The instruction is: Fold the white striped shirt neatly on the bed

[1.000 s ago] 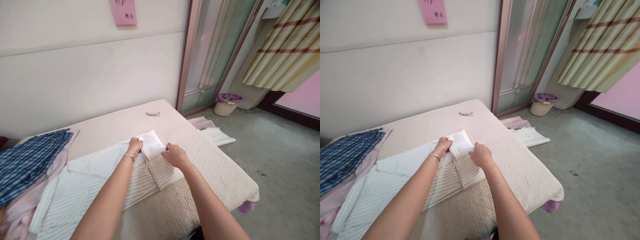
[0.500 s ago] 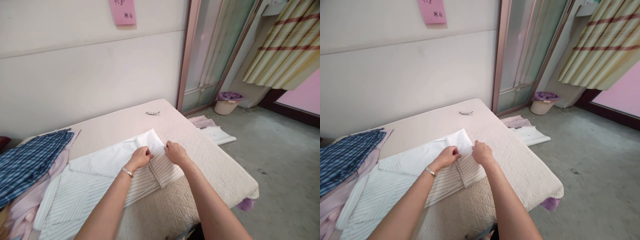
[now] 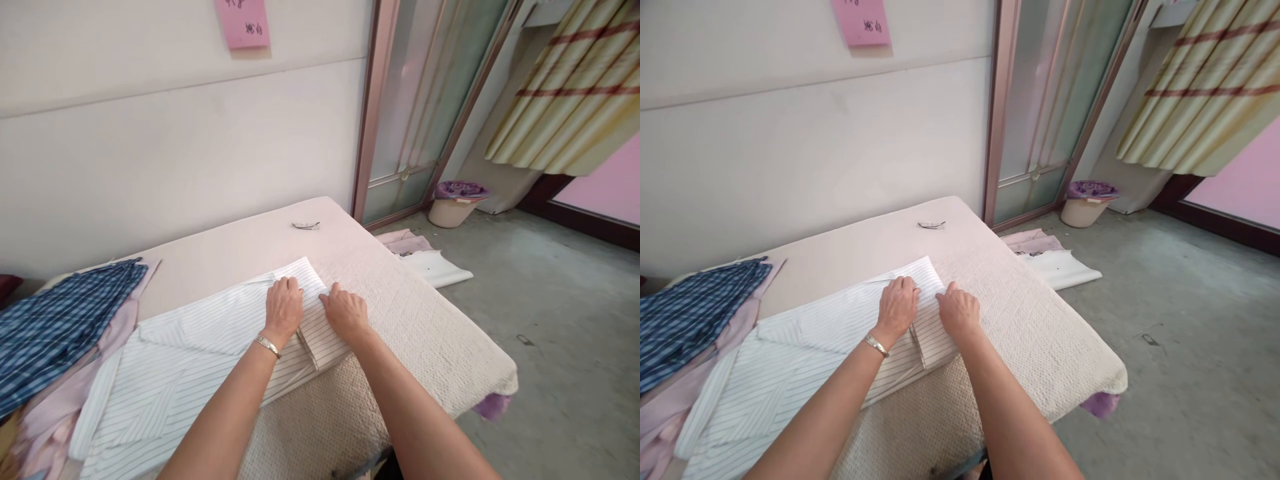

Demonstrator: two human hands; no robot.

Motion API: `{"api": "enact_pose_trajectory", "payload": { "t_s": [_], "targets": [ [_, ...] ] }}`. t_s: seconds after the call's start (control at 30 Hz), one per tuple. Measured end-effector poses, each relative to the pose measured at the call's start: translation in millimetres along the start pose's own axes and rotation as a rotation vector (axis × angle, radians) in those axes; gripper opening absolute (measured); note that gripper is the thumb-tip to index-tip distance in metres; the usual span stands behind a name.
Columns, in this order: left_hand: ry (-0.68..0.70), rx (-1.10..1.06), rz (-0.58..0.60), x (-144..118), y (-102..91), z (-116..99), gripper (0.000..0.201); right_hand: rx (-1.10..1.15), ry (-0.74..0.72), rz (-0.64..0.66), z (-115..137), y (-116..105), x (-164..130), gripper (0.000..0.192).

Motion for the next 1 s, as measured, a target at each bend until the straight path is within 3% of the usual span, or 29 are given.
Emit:
{"api": "enact_pose_trajectory", "payload": {
  "t_s": [0.1, 0.17, 0.27, 0.33, 0.4, 0.47, 0.53, 0.6, 0.7, 0.8, 0.9, 1.0],
  "targets": [
    [0.087, -0.036, 0.03, 3, 16.1, -1, 0.049, -0.004, 0.029, -0.102, 0, 6, 2, 0.044],
    [0.07, -0.09, 0.079, 5, 28.2, 3, 0.059, 0.002, 0.035, -0.097, -1, 6, 4, 0.045],
    [0.041, -0.137, 0.103, 6, 38.5, 10, 0.063, 0.006, 0.052, -0.092, 1, 0, 3, 0.046],
    [0.044, -0.136, 0.103, 5, 40.1, 12, 0.064, -0.001, 0.064, -0.158, 6, -5, -1, 0.048],
    [0.053, -0.138, 0.107, 3, 39.9, 14, 0.064, -0.007, 0.003, -0.269, 15, -6, -6, 0.051],
    [0.064, -0.15, 0.121, 2, 39.2, 14, 0.064, -0.002, -0.148, -0.32, 25, 3, -11, 0.054],
    [0.071, -0.188, 0.135, 3, 37.2, 14, 0.063, 0.012, -0.278, -0.269, 31, 18, -15, 0.059],
    [0.05, -0.301, 0.153, 6, 31.5, 16, 0.059, 0.006, -0.317, -0.206, 31, 34, -15, 0.063],
    [-0.021, -0.478, 0.169, 6, 9.4, 28, 0.05, -0.048, -0.287, -0.191, 27, 46, -11, 0.07],
    [-0.08, -0.513, 0.064, -20, -32.2, 63, 0.046, -0.095, -0.275, -0.176, 26, 45, -9, 0.073],
    [-0.059, -0.315, -0.038, -89, -79.7, 119, 0.047, -0.108, -0.266, -0.148, 29, 38, -10, 0.072],
    [-0.103, 0.028, 0.039, -182, -116.0, 189, 0.05, -0.119, -0.279, -0.211, 37, 33, -12, 0.072]
  ]
}}
Point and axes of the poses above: each hand's wrist, its own x-axis towards the middle knuckle, its own y-axis out of the palm, z = x × y, the point moved 3 cm from there along x, towards the middle knuckle, and after that the axes turned 1 degree about -y, right-handed, at the moved point
